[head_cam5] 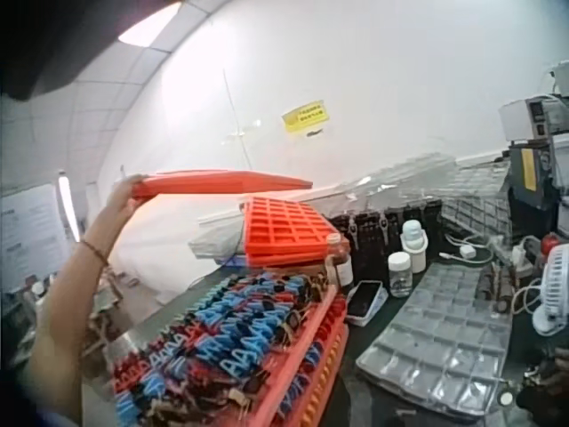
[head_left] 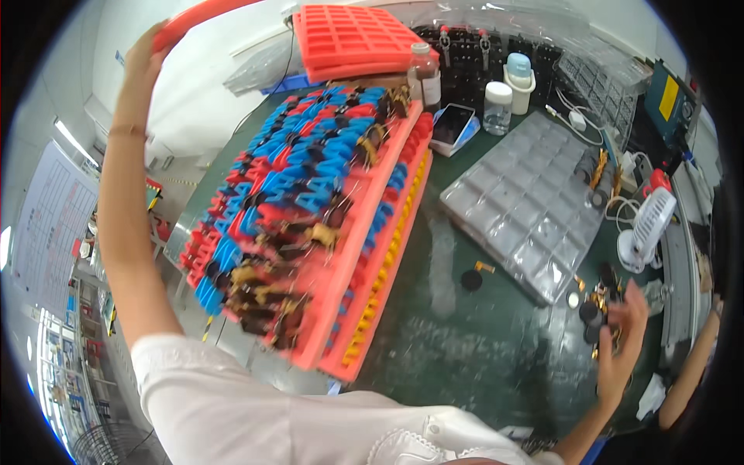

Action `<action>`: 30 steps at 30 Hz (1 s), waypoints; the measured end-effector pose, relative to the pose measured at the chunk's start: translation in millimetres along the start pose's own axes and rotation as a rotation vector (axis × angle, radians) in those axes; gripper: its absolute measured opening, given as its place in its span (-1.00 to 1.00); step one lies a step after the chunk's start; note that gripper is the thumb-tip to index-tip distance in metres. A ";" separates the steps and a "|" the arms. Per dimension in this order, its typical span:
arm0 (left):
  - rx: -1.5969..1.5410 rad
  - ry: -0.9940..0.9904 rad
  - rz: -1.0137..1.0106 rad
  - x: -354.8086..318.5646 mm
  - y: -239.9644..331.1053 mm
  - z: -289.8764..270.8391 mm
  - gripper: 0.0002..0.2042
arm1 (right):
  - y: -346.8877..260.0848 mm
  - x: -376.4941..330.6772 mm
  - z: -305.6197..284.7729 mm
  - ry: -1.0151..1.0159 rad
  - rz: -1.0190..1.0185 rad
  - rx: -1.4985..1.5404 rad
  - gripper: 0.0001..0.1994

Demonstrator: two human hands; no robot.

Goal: Manually assembling small circular electronic components and placing them into organized trays.

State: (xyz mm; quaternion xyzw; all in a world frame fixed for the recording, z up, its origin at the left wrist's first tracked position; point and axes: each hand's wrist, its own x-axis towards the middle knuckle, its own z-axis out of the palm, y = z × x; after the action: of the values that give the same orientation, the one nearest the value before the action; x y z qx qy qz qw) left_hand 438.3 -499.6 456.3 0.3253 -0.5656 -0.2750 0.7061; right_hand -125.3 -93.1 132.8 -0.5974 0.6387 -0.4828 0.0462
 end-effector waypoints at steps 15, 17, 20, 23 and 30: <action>-0.123 0.098 0.006 -372.7 -2.7 -137.5 -0.50 | -241.8 8.2 184.7 -0.424 -0.435 0.966 -0.19; -0.109 0.097 -0.039 -384.7 -8.2 -146.0 -0.48 | -244.0 4.4 196.5 -0.382 -0.371 1.043 -0.28; 0.194 -0.018 -0.060 -395.4 -11.0 -166.3 -0.50 | -239.6 3.5 197.9 -0.365 -0.421 0.603 -0.47; 0.535 -0.049 0.011 -395.1 -17.2 -186.1 -0.50 | -244.7 -4.5 199.1 -0.387 -0.398 0.553 -0.57; 1.314 -0.004 -0.091 -382.2 15.5 -187.7 -0.59 | -249.4 -11.0 189.5 -0.480 -0.485 0.271 -0.44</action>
State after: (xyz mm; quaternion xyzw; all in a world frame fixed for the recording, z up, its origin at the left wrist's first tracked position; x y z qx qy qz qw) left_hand 542.3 -172.8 203.5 0.7117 -0.6028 0.0974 0.3473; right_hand 177.5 -145.8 194.3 -0.8161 0.3799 -0.4060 0.1577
